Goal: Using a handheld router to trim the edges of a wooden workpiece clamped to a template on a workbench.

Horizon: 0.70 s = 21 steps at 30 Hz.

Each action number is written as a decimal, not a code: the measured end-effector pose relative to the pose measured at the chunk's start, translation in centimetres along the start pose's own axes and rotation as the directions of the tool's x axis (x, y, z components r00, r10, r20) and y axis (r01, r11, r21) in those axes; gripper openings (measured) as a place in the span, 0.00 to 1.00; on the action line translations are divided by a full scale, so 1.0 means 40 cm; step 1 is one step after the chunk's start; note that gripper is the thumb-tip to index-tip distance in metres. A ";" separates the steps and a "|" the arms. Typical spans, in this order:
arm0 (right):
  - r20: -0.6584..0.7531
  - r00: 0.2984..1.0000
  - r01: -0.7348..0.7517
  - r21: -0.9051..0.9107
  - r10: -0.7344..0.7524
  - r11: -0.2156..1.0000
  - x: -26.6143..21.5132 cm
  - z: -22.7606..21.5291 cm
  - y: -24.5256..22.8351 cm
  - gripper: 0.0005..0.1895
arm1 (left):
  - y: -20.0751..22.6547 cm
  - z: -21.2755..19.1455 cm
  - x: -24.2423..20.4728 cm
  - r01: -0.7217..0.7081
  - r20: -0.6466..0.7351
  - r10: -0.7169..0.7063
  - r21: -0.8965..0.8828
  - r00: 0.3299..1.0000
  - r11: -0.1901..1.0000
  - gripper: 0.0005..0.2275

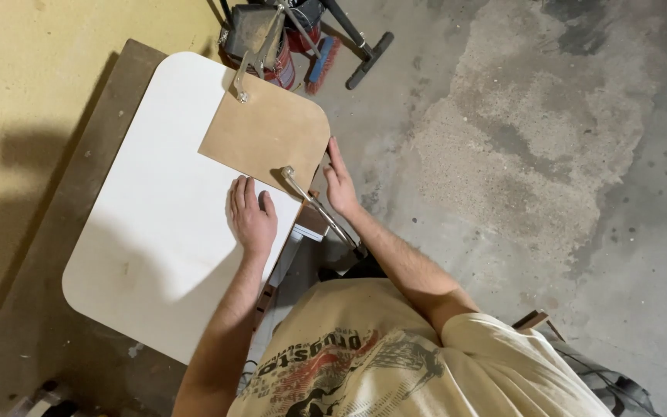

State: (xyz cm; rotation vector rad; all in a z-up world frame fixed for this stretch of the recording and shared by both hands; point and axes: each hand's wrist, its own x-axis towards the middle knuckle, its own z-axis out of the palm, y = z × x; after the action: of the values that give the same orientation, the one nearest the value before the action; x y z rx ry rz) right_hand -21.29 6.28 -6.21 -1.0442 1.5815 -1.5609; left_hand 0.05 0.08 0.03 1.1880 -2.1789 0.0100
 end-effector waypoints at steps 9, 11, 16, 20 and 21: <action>-0.041 0.997 -0.064 -0.019 0.063 0.998 -0.027 0.022 -0.044 0.32 | -0.005 -0.001 -0.004 0.009 0.040 -0.008 -0.021 0.999 1.000 0.17; -0.056 0.997 -0.064 -0.032 0.062 0.997 -0.007 0.012 -0.046 0.32 | 0.000 -0.006 0.000 0.011 0.037 -0.010 -0.024 0.999 1.000 0.17; -0.052 0.995 -0.090 -0.036 0.088 0.995 0.057 -0.049 -0.044 0.30 | 0.028 -0.030 0.024 0.019 0.054 -0.019 -0.005 0.998 1.000 0.20; 0.055 0.993 -0.103 -0.055 0.106 0.993 0.154 -0.119 -0.024 0.28 | 0.033 -0.036 0.036 -0.009 0.069 0.008 0.024 0.998 1.000 0.17; 0.111 0.986 -0.115 -0.066 0.122 0.991 0.182 -0.137 -0.022 0.28 | 0.033 -0.035 0.037 -0.011 0.064 0.009 0.035 0.998 0.999 0.17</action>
State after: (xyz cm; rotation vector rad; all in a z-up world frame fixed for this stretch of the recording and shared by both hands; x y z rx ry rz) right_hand -29.39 2.36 -4.48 -1.0331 1.5898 -1.3579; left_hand -0.75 0.16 2.32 1.2122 -2.2492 0.0149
